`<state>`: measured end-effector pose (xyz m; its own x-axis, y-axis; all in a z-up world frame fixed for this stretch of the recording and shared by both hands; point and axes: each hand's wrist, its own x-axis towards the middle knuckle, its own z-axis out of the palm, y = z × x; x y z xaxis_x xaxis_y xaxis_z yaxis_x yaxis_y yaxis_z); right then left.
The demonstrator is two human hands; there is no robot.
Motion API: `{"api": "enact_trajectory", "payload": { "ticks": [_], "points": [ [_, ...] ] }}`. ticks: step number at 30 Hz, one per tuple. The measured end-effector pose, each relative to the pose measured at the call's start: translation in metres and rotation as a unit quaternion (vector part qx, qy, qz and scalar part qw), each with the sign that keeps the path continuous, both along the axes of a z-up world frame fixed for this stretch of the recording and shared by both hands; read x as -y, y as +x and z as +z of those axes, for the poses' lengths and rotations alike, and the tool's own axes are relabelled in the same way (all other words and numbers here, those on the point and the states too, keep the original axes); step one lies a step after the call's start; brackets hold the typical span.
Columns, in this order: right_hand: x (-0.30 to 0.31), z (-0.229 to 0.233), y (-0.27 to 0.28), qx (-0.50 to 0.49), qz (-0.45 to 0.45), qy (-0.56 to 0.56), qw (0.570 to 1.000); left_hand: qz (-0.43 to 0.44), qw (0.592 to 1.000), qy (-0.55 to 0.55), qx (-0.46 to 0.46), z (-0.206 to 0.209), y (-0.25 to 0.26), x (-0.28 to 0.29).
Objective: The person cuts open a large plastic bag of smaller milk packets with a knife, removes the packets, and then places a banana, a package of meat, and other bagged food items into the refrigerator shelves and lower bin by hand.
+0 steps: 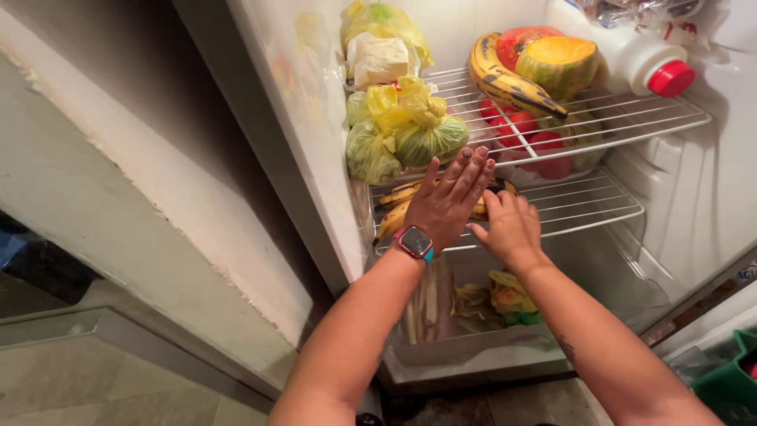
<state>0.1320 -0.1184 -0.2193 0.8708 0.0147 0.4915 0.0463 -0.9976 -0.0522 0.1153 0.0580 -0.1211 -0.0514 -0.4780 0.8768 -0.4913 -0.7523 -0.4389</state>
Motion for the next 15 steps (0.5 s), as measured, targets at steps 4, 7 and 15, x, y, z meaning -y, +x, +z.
{"api": "enact_trajectory", "payload": {
  "ticks": [4, 7, 15],
  "points": [
    [0.003, 0.018, 0.018, -0.001, -0.004, -0.028, 1.0, 0.0, 1.0, 0.007, -0.01, -0.005, 0.006, 0.001],
    [0.003, 0.033, 0.013, -0.074, 0.011, 0.014, 0.997, -0.005, 1.0, 0.005, -0.008, -0.005, 0.004, 0.001],
    [0.052, 0.042, -0.111, -0.069, -0.064, 0.262, 0.96, -0.084, 0.988, -0.002, -0.128, 0.007, -0.01, -0.003]
  ]
}}
